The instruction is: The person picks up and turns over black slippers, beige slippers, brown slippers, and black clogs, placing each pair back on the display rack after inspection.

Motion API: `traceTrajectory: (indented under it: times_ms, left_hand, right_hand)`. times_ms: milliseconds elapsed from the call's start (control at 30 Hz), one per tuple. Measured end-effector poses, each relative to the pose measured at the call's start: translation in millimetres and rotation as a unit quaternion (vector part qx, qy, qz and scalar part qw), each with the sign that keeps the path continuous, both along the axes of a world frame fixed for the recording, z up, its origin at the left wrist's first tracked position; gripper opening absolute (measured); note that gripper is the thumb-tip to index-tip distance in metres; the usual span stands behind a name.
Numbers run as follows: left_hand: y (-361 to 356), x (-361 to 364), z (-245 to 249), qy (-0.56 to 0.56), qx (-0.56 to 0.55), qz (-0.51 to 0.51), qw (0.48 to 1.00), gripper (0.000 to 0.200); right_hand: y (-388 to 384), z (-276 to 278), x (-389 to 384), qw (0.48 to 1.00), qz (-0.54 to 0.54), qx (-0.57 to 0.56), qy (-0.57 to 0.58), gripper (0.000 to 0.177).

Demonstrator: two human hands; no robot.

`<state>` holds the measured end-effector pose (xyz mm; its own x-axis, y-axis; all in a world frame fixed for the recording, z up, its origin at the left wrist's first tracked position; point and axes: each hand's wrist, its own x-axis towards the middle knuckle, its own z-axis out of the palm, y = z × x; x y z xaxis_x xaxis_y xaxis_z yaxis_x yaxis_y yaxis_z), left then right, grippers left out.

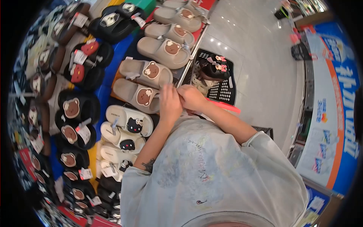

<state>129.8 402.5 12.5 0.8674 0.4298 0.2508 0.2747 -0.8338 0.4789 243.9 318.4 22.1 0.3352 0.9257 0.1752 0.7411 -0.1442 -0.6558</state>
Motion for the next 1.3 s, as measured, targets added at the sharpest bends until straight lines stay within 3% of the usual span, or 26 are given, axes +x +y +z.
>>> traceTrajectory:
  times_ms: [100, 133, 200, 233, 333, 400, 467, 533, 567, 600, 667, 700, 767, 900, 967, 1133, 1200, 1300]
  left_hand:
    - [-8, 2, -14, 0.038, -0.027, -0.116, 0.992, 0.037]
    - [-10, 5, -9, 0.043, -0.023, -0.134, 0.99, 0.037]
    - [-15, 7, 2, 0.201, -0.103, -0.243, 0.943, 0.032]
    - [-19, 8, 1, 0.224, -0.086, -0.27, 0.932, 0.032]
    - [-33, 23, -2, 0.25, -0.067, -0.323, 0.91, 0.032]
    - [-44, 39, 1, 0.251, -0.056, -0.334, 0.907, 0.032]
    - [-61, 56, -10, 0.087, -0.078, -0.324, 0.939, 0.032]
    - [-79, 84, -23, 0.143, -0.115, -0.333, 0.925, 0.033]
    - [-83, 93, -30, 0.194, -0.152, -0.342, 0.907, 0.036]
    - [-88, 99, -43, 0.202, -0.145, -0.338, 0.908, 0.036]
    - [-99, 114, -83, 0.352, -0.221, -0.305, 0.857, 0.046]
    - [-102, 114, -104, 0.353, -0.214, -0.315, 0.855, 0.046]
    - [-109, 108, -137, 0.317, -0.194, -0.201, 0.906, 0.047]
    - [-103, 113, -134, 0.375, -0.168, -0.208, 0.888, 0.04]
    - [-96, 99, -171, 0.242, -0.143, -0.226, 0.933, 0.037]
    - [-87, 127, -145, 0.255, -0.106, -0.232, 0.933, 0.034]
    - [-86, 144, -119, 0.371, -0.225, -0.13, 0.891, 0.033]
    - [-93, 155, -99, 0.335, -0.203, -0.062, 0.918, 0.033]
  right_hand:
    - [-31, -10, 8, 0.986, 0.048, -0.159, 0.022, 0.022]
    - [-46, -15, 12, 0.987, 0.03, -0.154, 0.029, 0.022]
    - [-81, -26, 16, 0.973, -0.047, -0.221, 0.055, 0.027]
    - [-104, -41, 17, 0.961, -0.098, -0.257, 0.003, 0.032]
    - [-160, -64, 22, 0.915, -0.219, -0.336, -0.055, 0.041]
    - [-191, -65, 25, 0.924, -0.239, -0.278, -0.109, 0.041]
    - [-219, -75, 37, 0.911, -0.276, -0.296, -0.08, 0.041]
    - [-220, -77, 46, 0.902, -0.297, -0.31, -0.048, 0.04]
    - [-213, -65, 50, 0.884, -0.28, -0.374, -0.01, 0.038]
    - [-209, -59, 54, 0.861, -0.262, -0.435, 0.027, 0.035]
    - [-211, -68, 59, 0.872, -0.254, -0.417, 0.029, 0.028]
    - [-210, -66, 59, 0.876, -0.223, -0.428, 0.015, 0.027]
    - [-213, -61, 62, 0.872, -0.208, -0.443, 0.01, 0.026]
    - [-209, -50, 64, 0.885, -0.166, -0.434, 0.03, 0.022]
    - [-206, -58, 71, 0.886, -0.149, -0.435, 0.05, 0.021]
    - [-202, -57, 95, 0.9, -0.101, -0.422, 0.044, 0.019]
    - [-200, -71, 100, 0.913, -0.121, -0.388, 0.041, 0.02]
    - [-196, -71, 113, 0.919, -0.119, -0.37, 0.058, 0.019]
